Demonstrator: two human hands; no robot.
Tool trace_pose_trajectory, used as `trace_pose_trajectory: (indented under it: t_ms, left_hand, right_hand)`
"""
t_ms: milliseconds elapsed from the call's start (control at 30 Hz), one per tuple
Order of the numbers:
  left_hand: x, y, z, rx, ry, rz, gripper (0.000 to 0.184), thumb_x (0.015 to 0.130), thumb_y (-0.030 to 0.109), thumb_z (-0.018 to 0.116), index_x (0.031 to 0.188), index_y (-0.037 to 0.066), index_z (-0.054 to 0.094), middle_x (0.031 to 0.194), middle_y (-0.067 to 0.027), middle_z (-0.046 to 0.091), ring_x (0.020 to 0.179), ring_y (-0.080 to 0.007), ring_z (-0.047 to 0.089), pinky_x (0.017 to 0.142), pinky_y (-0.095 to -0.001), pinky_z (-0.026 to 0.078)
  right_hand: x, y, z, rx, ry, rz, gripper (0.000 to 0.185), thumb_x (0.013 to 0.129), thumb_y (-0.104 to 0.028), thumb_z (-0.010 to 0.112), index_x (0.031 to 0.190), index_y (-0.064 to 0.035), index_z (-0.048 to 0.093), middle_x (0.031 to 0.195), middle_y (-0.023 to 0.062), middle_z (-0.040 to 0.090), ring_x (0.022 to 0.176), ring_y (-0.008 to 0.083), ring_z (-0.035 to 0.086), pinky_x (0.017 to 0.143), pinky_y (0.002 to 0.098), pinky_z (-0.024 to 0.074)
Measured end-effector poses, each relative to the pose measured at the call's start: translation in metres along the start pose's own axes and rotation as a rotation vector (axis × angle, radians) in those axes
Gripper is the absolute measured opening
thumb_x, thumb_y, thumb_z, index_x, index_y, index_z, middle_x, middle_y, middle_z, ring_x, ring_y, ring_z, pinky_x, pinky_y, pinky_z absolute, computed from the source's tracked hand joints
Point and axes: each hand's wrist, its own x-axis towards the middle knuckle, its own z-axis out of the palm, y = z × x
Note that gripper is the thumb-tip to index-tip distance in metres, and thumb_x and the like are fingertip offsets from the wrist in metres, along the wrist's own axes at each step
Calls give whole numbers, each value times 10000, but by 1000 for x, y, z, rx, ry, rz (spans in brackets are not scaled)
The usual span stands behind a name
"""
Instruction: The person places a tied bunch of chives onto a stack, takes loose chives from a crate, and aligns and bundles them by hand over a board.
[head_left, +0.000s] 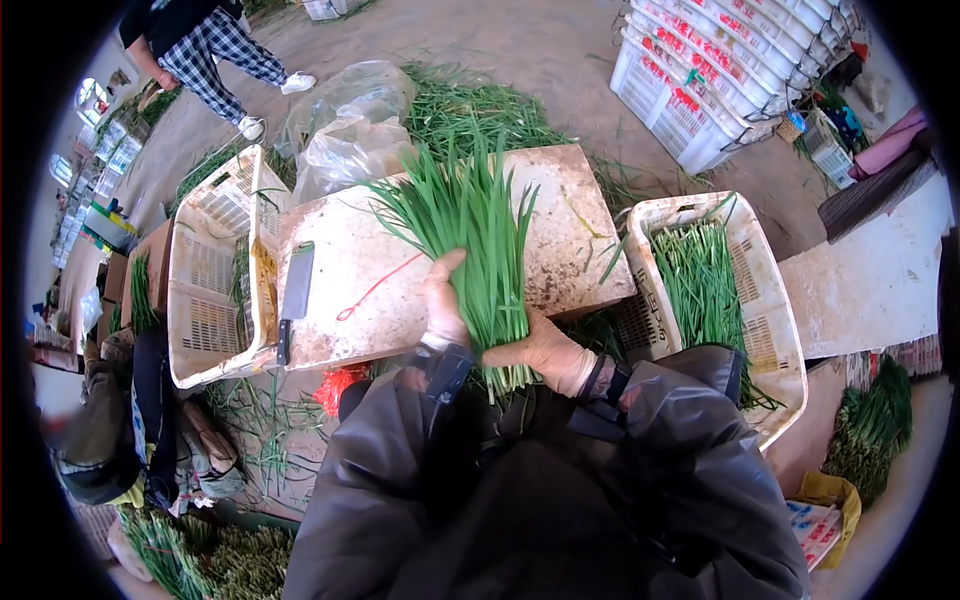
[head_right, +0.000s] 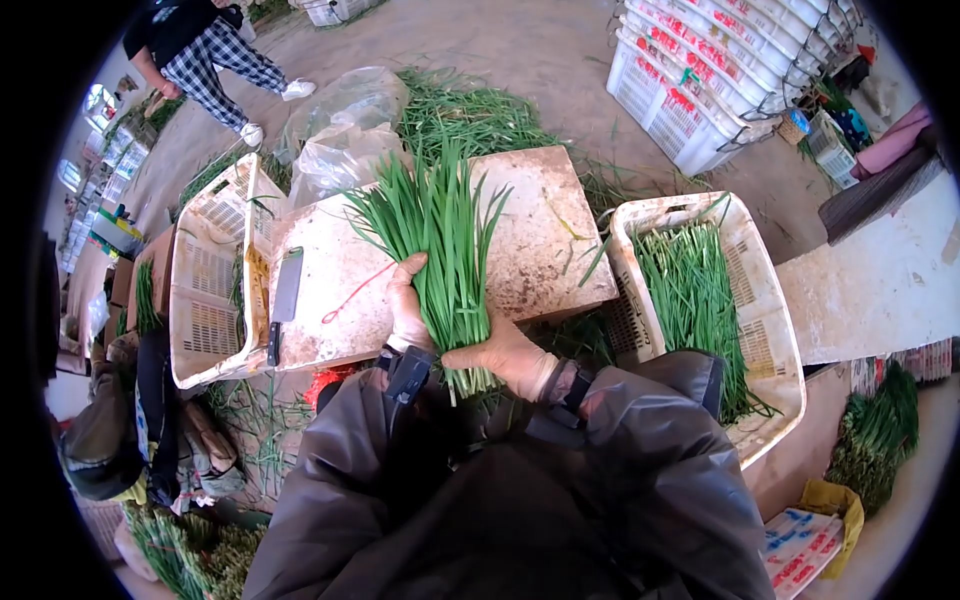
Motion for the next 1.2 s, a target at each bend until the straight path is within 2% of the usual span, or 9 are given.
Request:
trace_pose_trajectory:
  t_ms: [67, 400, 467, 567, 667, 800, 967, 1067, 1200]
  left_hand:
    - [4, 0, -1, -11, -4, -31, 429, 952, 262, 571, 1272, -21, 621, 1131, -165, 730, 943, -314, 718, 874, -453, 602]
    - [14, -10, -5, 257, -26, 89, 616, 1054, 516, 553, 1448, 42, 541, 1326, -123, 672, 1145, -259, 668, 989, -414, 540]
    - [6, -4, -6, 512, 235, 113, 567, 1045, 446, 608, 1466, 72, 538, 1313, -98, 672, 1156, -236, 651, 949, -377, 522]
    - [12, -9, -22, 720, 367, 491, 538, 981, 283, 732, 1445, 79, 551, 1241, -63, 677, 1084, -191, 635, 889, -335, 497]
    - [-3, 5, -19, 1245, 138, 951, 532, 889, 139, 815, 1365, 45, 597, 1170, -49, 673, 1018, -159, 604, 870, -315, 477]
    - [-26, 4, 0, 1466, -90, 813, 374, 810, 98, 845, 1162, 78, 722, 948, -36, 661, 878, -170, 614, 818, -332, 499]
    - [-14, -1, -8, 1768, -213, 1118, 137, 811, 61, 812, 943, 79, 779, 842, -51, 688, 842, -231, 674, 751, -366, 529]
    - [-5, 1, -15, 1552, -105, 967, 100, 826, 88, 794, 923, 87, 770, 878, -93, 719, 837, -304, 691, 782, -409, 549]
    - [19, 10, -37, 1095, 103, 593, 138, 889, 92, 796, 1005, 22, 774, 873, -65, 769, 768, -154, 679, 763, -305, 552]
  right_hand:
    - [0, -3, -1, 70, 11, 64, 696, 771, 56, 851, 1397, -31, 560, 1204, 45, 693, 1089, 171, 658, 997, 335, 526]
    - [16, -6, -28, 30, 163, -39, 694, 732, 41, 851, 1356, 16, 550, 1142, 85, 722, 1021, 191, 683, 927, 329, 542]
    - [23, 0, -36, -3, 209, -58, 727, 721, 25, 862, 1369, 15, 532, 1138, 85, 714, 1015, 191, 677, 919, 328, 543]
    - [25, -2, -39, -45, 247, -73, 760, 702, -5, 878, 1372, 15, 519, 1140, 79, 704, 1029, 187, 662, 922, 325, 538]
    - [30, 5, -43, -82, 264, -90, 792, 686, -24, 892, 1380, 17, 513, 1145, 87, 702, 1056, 197, 656, 945, 329, 529]
    - [37, 13, -43, -166, 240, -164, 809, 680, -71, 907, 1378, 20, 509, 1169, 103, 693, 1080, 217, 650, 964, 337, 523]
    - [40, 23, -47, -284, 255, -183, 812, 674, -102, 913, 1369, 18, 511, 1181, 114, 686, 1095, 227, 646, 971, 345, 521]
    - [33, 12, -43, -225, 235, -127, 774, 680, -74, 900, 1351, 21, 527, 1157, 102, 698, 1077, 212, 655, 961, 334, 524]
    - [32, -1, -39, -42, 155, -59, 677, 723, -12, 869, 1328, 17, 567, 1135, 84, 718, 1043, 192, 673, 939, 321, 532]
